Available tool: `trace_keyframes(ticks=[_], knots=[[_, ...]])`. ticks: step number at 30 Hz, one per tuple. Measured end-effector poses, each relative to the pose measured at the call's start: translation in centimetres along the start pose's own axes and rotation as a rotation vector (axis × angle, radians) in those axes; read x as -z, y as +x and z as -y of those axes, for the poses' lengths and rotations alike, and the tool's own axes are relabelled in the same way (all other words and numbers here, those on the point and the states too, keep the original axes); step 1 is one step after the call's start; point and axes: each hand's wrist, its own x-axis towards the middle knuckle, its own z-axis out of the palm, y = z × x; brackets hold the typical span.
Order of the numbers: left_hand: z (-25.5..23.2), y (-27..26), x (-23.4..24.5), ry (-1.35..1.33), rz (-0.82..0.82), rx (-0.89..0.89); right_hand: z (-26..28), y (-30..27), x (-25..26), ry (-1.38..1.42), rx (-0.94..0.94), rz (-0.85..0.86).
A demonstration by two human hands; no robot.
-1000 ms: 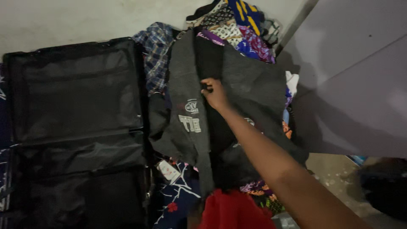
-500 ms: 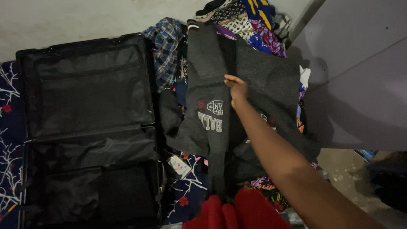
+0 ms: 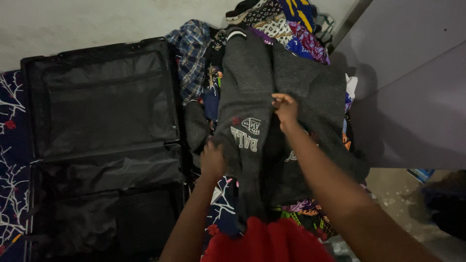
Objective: The person is packing a suitcase by picking up items of clothing from a bed and folding them before placing them inside the open suitcase.
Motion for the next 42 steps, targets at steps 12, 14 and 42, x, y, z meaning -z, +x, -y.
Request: trace_keyframes(ticks=[12,14,42], knots=[[4.2,2.6,-5.6,0.126,0.542,-0.019,8.6,1.1,-2.1,-0.104,-0.181,0.356],[6.0,2.6,-7.5,0.117,0.547,-0.021,8.2,2.1,-2.3,-0.105,-0.185,0.361],[9.2,-2.6,-10.9,-0.24,-0.161,0.035,2.4,9.8,-3.1,-0.674,0.574,-0.163]])
